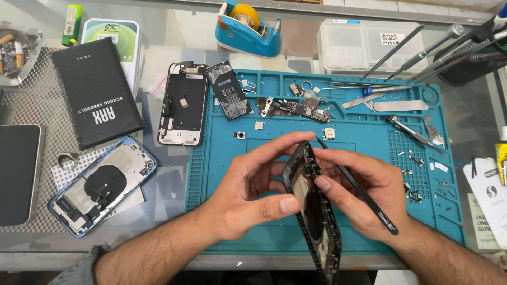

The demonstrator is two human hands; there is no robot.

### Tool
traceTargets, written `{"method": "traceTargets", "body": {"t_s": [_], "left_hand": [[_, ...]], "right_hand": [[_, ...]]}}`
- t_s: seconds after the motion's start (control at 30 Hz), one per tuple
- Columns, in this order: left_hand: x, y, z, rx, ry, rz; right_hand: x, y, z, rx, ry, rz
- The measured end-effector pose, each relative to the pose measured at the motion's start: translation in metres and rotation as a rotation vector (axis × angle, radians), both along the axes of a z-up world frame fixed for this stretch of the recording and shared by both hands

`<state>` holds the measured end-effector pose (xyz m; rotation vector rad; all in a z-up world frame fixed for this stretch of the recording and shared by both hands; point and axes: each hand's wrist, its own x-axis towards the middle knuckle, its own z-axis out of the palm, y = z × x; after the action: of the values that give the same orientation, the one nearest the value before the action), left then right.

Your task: Repairing a smartphone by manipulating internal components with precision tools on a repair bench.

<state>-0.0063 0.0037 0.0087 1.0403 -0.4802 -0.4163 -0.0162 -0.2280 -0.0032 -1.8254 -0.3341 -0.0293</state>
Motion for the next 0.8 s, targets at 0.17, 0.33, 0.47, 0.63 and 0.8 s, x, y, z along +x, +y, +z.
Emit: {"method": "traceTargets", "body": {"t_s": [0.17, 0.33, 0.47, 0.63, 0.8], "left_hand": [[0.006, 0.0, -0.009, -0.097, 0.011, -0.033], [0.008, 0.001, -0.012, -0.066, -0.015, 0.002], [0.01, -0.002, -0.013, -0.052, -0.015, 0.014], [0.016, -0.004, -0.023, -0.195, 0.213, -0.065], [0.02, -0.005, -0.024, -0.241, 0.304, -0.06]], "right_hand": [[0.002, 0.006, 0.003, 0.081, 0.0, 0.056], [0.004, 0.008, 0.003, -0.018, -0.1, 0.048], [0.005, 0.009, 0.005, -0.111, -0.209, 0.021], [0.013, 0.011, 0.004, 0.036, -0.075, -0.077], [0.012, 0.005, 0.001, 0.146, -0.16, -0.029]]}}
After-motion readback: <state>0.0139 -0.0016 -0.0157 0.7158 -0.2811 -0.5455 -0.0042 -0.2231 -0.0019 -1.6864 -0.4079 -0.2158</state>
